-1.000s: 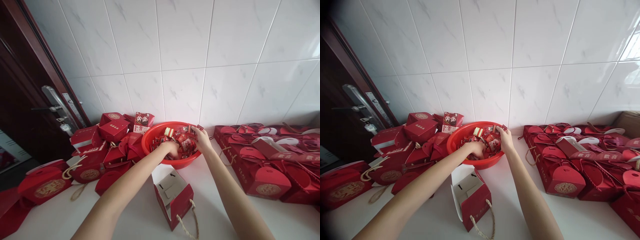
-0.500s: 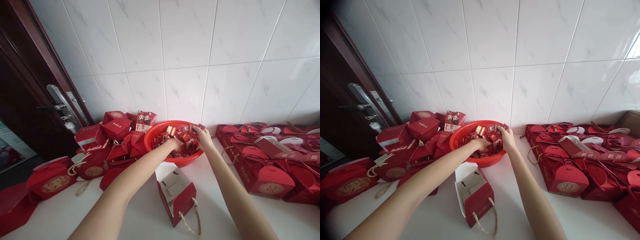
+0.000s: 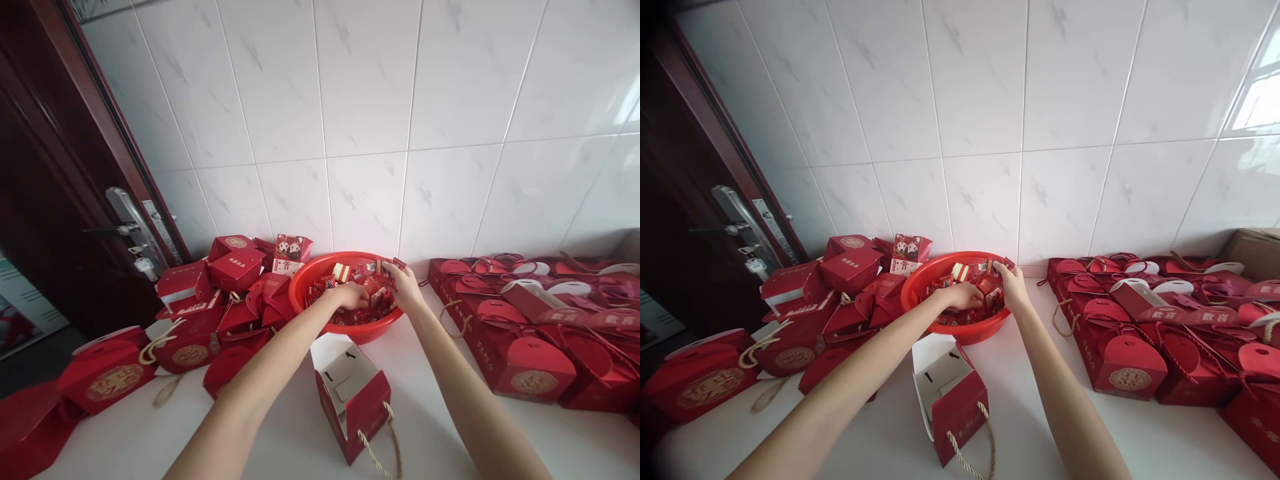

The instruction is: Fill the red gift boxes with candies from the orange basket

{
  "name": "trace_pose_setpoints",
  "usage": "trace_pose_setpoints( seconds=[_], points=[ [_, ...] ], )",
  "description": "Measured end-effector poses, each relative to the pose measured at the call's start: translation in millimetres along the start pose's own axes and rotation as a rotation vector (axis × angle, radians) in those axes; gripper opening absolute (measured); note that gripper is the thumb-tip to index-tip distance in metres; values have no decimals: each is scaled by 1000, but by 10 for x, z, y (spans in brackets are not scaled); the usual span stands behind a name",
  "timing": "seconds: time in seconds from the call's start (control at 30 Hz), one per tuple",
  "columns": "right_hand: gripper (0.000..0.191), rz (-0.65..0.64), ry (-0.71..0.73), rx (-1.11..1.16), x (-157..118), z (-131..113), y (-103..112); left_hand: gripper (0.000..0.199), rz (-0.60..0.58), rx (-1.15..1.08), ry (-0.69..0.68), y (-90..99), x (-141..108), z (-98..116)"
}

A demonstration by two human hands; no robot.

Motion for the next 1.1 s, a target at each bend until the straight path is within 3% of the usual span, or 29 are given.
trace_pose_setpoints(
  seconds=[0.13,0.23,0.3,0.4,0.5,0.7,0.8,0.93,1.03,1.1],
  points=[
    [20,-22,-5,-6,-30,-42,3,30,177,-281,-105,227,-249,19],
    [22,-49,-15,-16,-98,-127,-9,38,244,-448,-170,332,-563,42],
    [21,-68,-28,-24,-179,-215,-16,35,221,-575,-220,360,-814,49],
    [19,-112,-36,-52,-349,-376,-23,31,73,-775,-291,341,-1190,67],
    [18,-266,45,-182,-568,-551,-70,38,13,-600,-251,285,-1506,78],
    [16,-575,248,-557,-1044,-724,-198,40,202,-70,-83,215,-1926,145],
    [13,-691,335,-768,-1229,-727,-281,41,81,-29,19,144,-2023,154],
    [22,-842,426,-989,-1395,-678,-390,44,-97,-69,50,90,-2066,144],
    [23,-861,424,-1022,-1450,-637,-427,56,-140,-69,72,82,-2044,115],
    [23,-918,412,-1016,-1490,-599,-448,51,-147,-54,68,77,-2018,109]
  ],
)
Point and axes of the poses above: each hand's wrist, its own x-axis towards the middle knuckle, its own y-axis out of the back of the hand, z = x × y, the point moved 4 cm from there along x, towards the middle knuckle, and after that the axes turned 12 degrees about -x, right-handed, at the moved point
